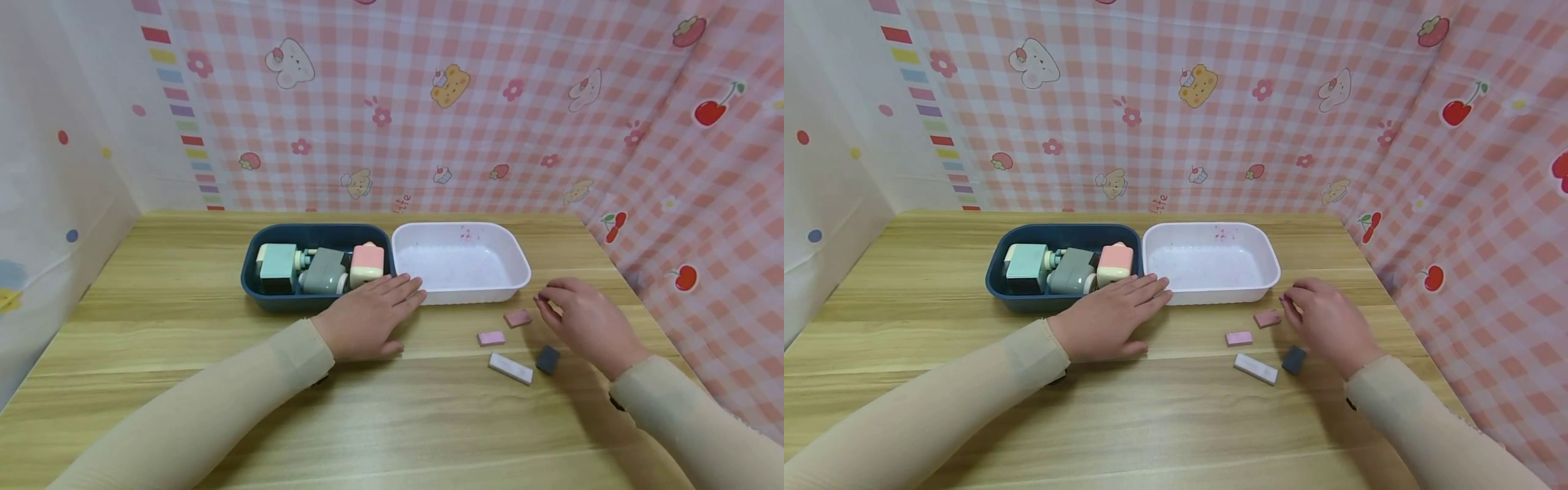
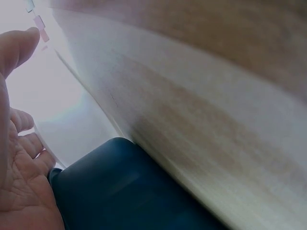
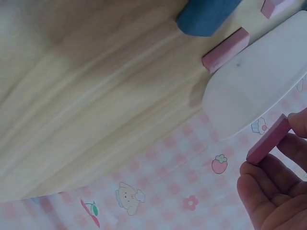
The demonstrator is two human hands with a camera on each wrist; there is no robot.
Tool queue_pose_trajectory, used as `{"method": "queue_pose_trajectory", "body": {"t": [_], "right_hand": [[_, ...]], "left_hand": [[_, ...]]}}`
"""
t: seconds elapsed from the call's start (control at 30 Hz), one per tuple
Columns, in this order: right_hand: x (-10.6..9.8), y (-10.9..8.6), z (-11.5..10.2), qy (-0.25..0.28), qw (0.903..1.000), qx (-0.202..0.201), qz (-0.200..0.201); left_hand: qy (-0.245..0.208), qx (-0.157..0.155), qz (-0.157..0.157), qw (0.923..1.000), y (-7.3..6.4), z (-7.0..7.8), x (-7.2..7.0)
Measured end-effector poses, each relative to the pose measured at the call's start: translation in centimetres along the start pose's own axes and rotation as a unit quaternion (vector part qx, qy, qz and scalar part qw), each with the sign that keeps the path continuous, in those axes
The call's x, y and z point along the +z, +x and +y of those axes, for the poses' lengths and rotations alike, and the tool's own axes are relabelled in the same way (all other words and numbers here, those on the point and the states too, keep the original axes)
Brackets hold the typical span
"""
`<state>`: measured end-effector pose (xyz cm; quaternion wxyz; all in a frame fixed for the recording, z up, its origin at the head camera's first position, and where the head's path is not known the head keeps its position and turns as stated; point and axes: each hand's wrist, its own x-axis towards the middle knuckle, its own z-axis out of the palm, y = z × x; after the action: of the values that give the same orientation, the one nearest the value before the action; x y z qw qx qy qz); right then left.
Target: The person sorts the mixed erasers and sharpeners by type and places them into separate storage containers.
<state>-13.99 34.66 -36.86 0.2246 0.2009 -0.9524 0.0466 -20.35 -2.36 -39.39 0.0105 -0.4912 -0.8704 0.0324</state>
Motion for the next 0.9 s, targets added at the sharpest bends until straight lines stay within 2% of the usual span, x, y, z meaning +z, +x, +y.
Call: {"method": "queue_pose_trajectory", "body": {"t": [0.43, 0.8, 0.9], "right_hand": [[0.1, 1.7, -0.5, -0.002, 0.9979, -0.053, 0.035], [0.8, 3.7, -1.0, 0.010, 0.9971, -0.074, 0.015], [1.1, 4.4, -1.1, 0.009, 0.9957, -0.091, 0.016]], "left_hand": [[-0.001, -0.001, -0.003, 1.0000, 0.1, 0.0, 0.0], [-0.002, 0.001, 0.003, 1.0000, 0.0, 0.0, 0.0], [-0.002, 0.000, 0.001, 1.0000, 0.0, 0.0, 0.0]]}}
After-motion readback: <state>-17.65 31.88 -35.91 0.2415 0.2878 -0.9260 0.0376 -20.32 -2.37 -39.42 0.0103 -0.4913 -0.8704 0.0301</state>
